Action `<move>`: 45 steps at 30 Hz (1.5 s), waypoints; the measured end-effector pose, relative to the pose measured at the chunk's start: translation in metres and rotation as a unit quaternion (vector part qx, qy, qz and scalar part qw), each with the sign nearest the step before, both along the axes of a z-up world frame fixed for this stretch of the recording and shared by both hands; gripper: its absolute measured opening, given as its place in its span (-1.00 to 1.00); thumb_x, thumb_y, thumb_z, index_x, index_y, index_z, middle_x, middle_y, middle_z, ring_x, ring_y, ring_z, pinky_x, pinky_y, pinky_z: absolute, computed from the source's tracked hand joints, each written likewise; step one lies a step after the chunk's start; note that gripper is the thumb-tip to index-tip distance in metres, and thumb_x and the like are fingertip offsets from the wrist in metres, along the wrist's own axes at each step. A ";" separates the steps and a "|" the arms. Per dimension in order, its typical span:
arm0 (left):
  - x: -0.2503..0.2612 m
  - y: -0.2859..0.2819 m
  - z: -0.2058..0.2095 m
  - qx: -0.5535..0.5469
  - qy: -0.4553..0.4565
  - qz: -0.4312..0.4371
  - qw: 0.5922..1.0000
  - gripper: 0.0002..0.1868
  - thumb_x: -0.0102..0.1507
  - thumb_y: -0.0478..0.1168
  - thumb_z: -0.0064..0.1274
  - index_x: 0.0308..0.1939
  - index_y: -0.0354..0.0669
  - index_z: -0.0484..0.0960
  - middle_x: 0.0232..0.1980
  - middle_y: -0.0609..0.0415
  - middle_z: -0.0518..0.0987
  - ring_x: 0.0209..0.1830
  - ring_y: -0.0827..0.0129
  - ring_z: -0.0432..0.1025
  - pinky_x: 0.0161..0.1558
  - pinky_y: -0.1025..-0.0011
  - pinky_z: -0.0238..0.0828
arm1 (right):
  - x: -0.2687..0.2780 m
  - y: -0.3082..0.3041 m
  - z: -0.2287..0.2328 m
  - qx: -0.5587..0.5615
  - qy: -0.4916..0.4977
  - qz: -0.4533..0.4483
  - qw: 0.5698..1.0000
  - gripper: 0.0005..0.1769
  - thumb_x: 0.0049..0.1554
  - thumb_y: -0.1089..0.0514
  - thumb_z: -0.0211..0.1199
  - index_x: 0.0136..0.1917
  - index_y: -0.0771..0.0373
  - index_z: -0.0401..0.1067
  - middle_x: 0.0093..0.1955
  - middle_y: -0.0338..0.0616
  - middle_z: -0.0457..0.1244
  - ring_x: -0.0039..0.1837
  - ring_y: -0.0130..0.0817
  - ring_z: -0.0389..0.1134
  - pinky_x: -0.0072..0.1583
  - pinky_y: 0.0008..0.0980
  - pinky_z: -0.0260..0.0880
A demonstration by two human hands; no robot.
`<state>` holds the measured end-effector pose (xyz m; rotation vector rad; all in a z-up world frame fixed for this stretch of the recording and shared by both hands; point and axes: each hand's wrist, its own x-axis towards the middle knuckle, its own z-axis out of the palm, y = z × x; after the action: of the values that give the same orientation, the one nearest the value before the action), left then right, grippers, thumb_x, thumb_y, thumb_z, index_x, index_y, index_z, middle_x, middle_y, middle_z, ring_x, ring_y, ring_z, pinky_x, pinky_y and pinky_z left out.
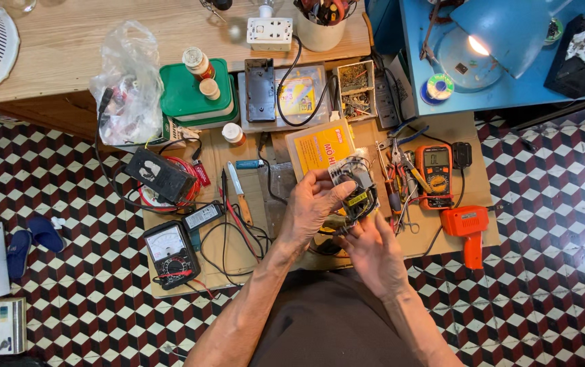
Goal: The person handles a small circuit board, flips it over, and uses a heat gun to apply heat to specific areas. They then use pliers to adjust components on the board. The work is performed on a cluttered workbench with various tools and parts visible.
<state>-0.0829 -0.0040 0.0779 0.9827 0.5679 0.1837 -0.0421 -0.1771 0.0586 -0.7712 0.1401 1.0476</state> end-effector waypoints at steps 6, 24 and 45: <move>-0.004 0.004 0.005 0.082 -0.052 0.019 0.995 -0.38 0.19 -0.07 0.32 0.15 -0.39 0.42 0.07 -0.04 0.59 0.11 0.37 0.53 0.08 0.39 0.59 | -0.007 0.005 -0.007 -0.059 -0.048 0.049 0.996 -0.40 0.24 -0.03 0.25 0.43 0.30 0.30 0.26 -0.08 0.29 0.29 -0.37 0.28 0.35 -0.24 0.19; -0.019 0.028 0.000 -0.020 -0.144 0.006 0.989 -0.42 0.23 -0.23 0.25 0.27 -0.32 0.40 0.16 -0.03 0.58 0.17 0.35 0.48 0.29 0.31 0.43 | 0.009 0.004 0.002 -0.166 -0.255 0.058 0.951 -0.56 0.33 0.08 0.13 0.37 0.37 0.40 0.05 0.00 0.35 0.00 -0.42 0.39 -0.02 -0.39 0.45; -0.026 0.037 0.000 0.167 -0.016 0.001 0.986 -0.33 0.16 -0.02 0.25 0.25 -0.32 0.50 0.02 0.03 0.64 0.04 0.39 0.54 0.09 0.40 0.53 | 0.021 0.002 0.047 -0.385 -0.738 -0.099 0.545 -0.82 0.32 0.24 0.26 0.17 0.30 0.53 0.12 -0.11 0.37 0.20 -0.28 0.32 0.24 -0.25 0.31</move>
<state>-0.1086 0.0334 0.0777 1.3011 0.5178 0.3038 -0.0212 -0.1750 0.1054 -2.1708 -0.8302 -0.2605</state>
